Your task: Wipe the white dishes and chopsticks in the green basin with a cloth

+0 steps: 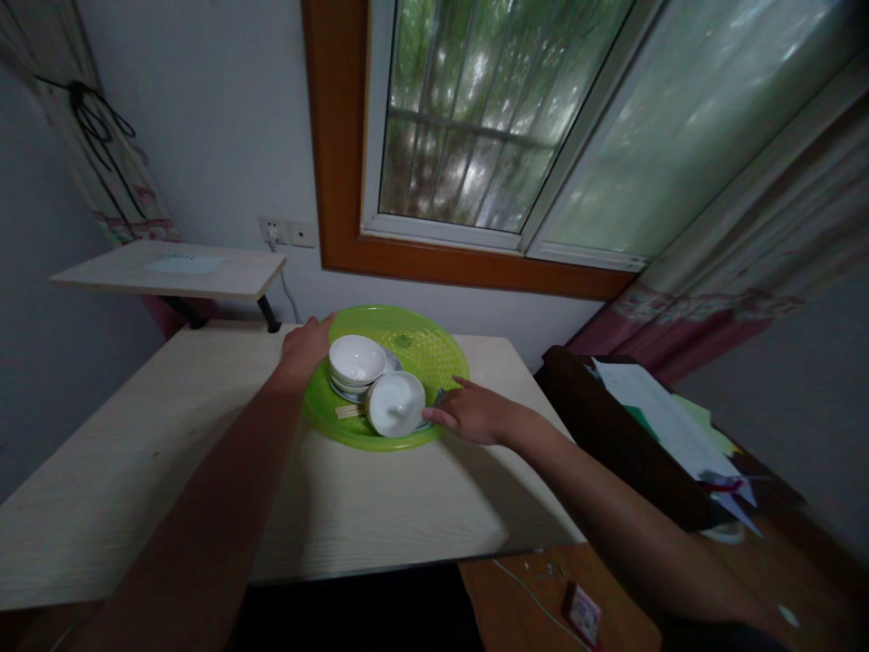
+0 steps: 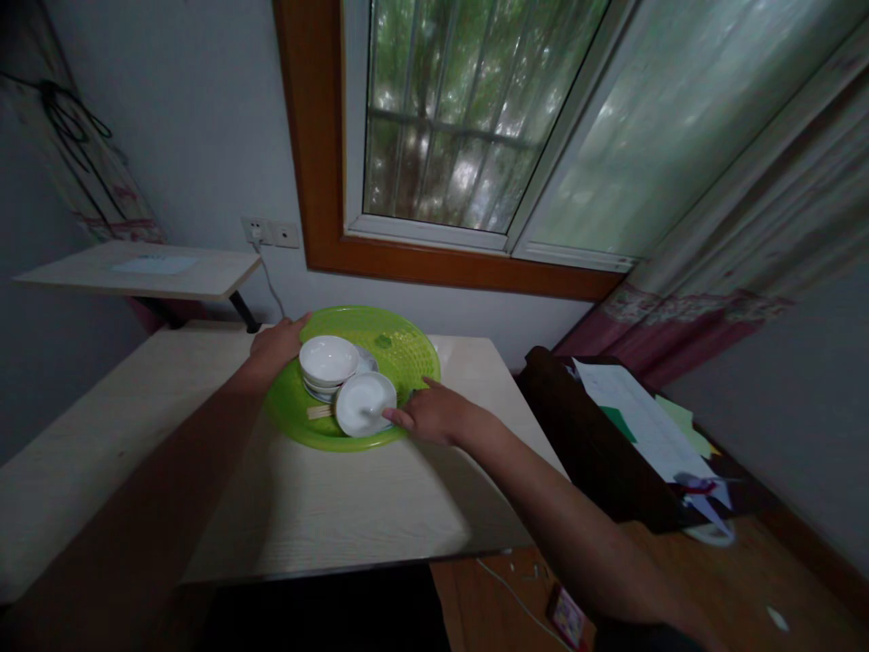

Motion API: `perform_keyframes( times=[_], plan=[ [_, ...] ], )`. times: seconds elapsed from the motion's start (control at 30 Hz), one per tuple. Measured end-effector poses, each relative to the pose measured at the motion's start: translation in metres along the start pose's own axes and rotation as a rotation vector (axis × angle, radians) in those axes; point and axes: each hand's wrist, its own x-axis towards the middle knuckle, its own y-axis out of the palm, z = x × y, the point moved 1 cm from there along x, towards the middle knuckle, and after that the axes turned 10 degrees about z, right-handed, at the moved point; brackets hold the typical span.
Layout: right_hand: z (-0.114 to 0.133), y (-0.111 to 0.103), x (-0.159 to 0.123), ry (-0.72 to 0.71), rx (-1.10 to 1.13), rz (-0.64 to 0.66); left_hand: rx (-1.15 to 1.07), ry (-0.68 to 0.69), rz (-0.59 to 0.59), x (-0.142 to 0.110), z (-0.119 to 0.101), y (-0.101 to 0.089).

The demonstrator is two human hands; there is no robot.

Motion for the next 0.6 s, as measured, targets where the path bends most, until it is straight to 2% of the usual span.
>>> perform_keyframes(
  times=[0.1,0.17,0.4,0.6],
  plan=[
    [0.004,0.0,-0.003,-0.079,0.072,-0.008,0.007,-0.004,0.001,0.0,0.0,0.0],
    [-0.003,0.0,-0.003,-0.072,0.092,-0.011,0.004,-0.008,0.002,0.0,0.0,0.0],
    [-0.04,-0.002,0.01,0.129,-0.044,-0.091,-0.002,-0.007,0.013,-0.001,0.0,-0.002],
    [-0.036,-0.003,0.013,0.186,-0.12,-0.108,-0.008,-0.017,0.018,0.0,-0.001,-0.002]
  ],
)
